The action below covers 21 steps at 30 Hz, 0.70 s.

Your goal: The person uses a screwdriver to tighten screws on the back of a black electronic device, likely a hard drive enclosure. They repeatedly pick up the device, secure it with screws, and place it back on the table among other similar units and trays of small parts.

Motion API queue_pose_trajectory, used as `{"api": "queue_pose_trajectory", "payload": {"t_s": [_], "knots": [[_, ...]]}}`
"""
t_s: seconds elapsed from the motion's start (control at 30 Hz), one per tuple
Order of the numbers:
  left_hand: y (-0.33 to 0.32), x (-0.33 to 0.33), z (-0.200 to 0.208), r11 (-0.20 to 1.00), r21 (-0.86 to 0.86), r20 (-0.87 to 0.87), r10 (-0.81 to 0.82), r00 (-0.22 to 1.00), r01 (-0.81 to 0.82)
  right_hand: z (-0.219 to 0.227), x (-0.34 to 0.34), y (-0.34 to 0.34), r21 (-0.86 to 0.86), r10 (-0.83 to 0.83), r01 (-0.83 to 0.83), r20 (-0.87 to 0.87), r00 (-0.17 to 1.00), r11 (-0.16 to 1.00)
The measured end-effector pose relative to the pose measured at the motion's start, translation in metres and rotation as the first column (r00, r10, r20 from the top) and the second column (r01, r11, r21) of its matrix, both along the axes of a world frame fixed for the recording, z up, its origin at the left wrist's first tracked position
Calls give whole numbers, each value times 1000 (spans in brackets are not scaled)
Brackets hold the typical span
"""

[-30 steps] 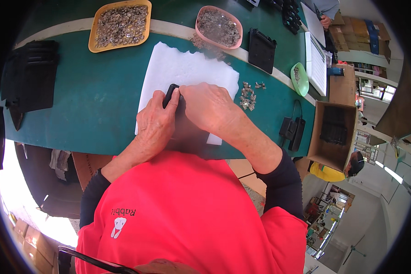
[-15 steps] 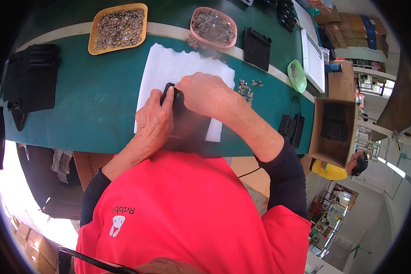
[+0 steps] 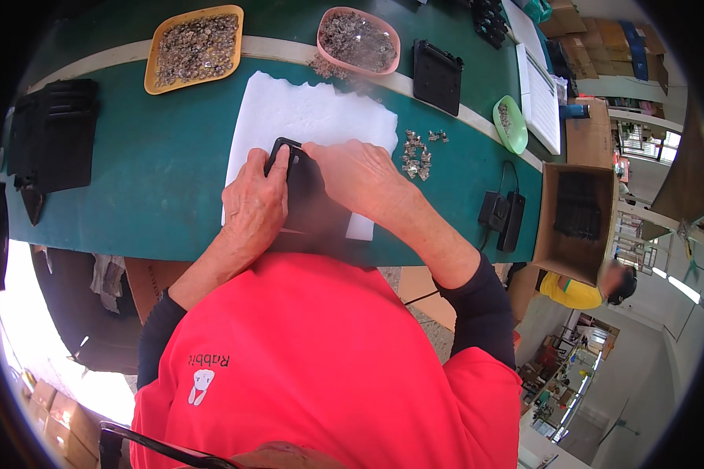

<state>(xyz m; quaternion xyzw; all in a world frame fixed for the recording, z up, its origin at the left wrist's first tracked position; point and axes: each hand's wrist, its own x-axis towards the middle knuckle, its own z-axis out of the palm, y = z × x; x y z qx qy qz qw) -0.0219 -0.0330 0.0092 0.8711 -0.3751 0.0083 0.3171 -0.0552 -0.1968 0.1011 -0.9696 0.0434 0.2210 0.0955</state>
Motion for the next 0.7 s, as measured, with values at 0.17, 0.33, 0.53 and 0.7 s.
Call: {"api": "queue_pose_trajectory", "payload": {"t_s": [0.17,0.33,0.53,0.7], "knots": [[-1,1,-1,999,39,-28,-6,1000,7,4,7,10,-16,-44,43,-45,998,999],[-1,3,-1,999,-19,-16,-51,999,50,5,11,12,16,-100,101,-50,994,995],[0,5,-5,997,28,-66,-76,995,78,1,21,11,-13,-82,82,-22,996,997],[-2,1,-6,998,26,-74,-56,996,58,4,30,11,-27,-63,60,-135,989,998]]}}
